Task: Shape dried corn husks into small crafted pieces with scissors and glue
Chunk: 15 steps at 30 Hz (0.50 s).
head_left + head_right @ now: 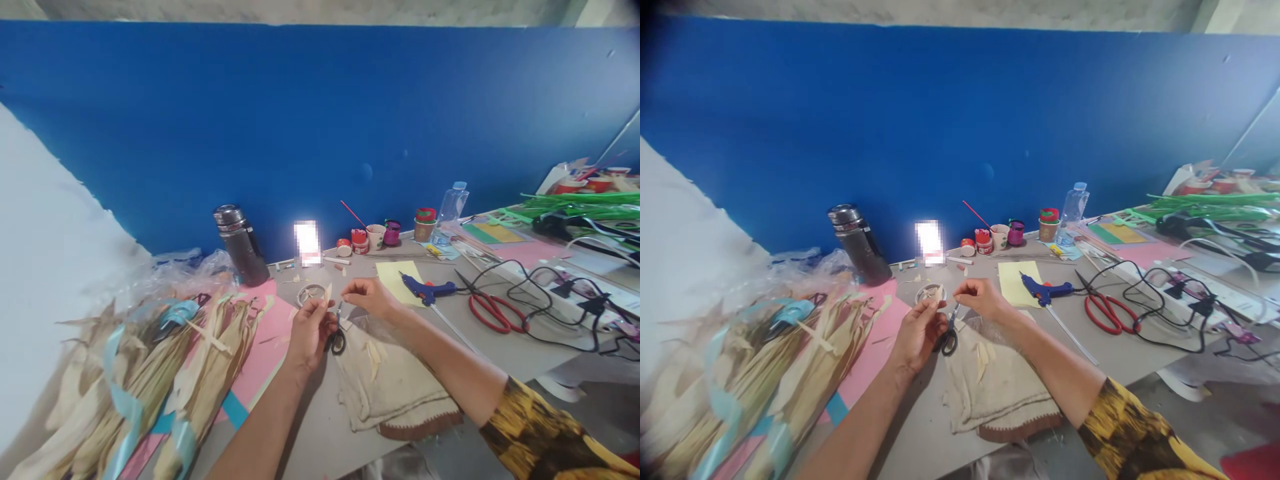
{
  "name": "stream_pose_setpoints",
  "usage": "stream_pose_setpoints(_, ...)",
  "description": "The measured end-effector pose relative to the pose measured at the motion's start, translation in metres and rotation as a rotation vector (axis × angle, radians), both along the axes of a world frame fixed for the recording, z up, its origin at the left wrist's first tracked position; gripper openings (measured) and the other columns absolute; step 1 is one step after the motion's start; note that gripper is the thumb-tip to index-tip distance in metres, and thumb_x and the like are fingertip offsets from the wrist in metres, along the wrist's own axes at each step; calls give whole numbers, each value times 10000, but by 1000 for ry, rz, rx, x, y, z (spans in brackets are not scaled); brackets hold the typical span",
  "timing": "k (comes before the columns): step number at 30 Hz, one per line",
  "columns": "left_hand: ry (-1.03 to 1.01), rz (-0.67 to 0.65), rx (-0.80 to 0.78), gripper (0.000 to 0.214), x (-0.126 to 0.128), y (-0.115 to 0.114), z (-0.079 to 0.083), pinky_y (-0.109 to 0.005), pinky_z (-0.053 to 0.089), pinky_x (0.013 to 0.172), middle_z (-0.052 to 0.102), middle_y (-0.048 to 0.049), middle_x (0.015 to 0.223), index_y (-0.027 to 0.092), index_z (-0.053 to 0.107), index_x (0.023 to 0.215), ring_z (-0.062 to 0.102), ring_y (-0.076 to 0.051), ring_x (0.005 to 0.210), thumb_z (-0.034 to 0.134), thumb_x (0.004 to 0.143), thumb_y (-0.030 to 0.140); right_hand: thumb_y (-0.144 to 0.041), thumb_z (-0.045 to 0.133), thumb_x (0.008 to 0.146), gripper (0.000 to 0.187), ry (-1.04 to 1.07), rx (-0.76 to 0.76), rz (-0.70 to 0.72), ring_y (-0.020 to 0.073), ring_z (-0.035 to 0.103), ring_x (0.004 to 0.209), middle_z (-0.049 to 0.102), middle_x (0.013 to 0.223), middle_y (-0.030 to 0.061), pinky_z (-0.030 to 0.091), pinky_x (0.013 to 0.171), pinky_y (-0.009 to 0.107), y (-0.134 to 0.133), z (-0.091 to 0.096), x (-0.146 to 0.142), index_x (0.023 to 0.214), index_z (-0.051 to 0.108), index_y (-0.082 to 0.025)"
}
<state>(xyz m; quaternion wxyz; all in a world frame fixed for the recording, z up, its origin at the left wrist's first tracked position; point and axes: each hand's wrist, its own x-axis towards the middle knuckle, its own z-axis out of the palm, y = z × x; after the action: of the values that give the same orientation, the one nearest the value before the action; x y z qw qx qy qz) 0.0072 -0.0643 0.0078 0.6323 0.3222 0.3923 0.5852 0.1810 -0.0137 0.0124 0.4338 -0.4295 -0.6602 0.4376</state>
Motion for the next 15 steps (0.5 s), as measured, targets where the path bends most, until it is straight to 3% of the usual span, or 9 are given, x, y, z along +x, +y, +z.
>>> stream_pose_setpoints(8,196,28,52,332,-1,2,-8,-217,451,525,615,3,636,156,628,746,572,-108,563,838,653,396,-296,704,673,156,77,-21,12,137,560,656,669,727,15,422,632,274,-7,-5,-12,761,678,-170)
stream_pose_setpoints(15,196,120,64,311,-1,5,-8,-225,456,563,629,-3,637,147,650,727,562,-104,560,831,606,369,-354,726,714,253,174,-140,53,89,430,531,615,666,-16,308,511,250,-13,4,-9,875,704,-161)
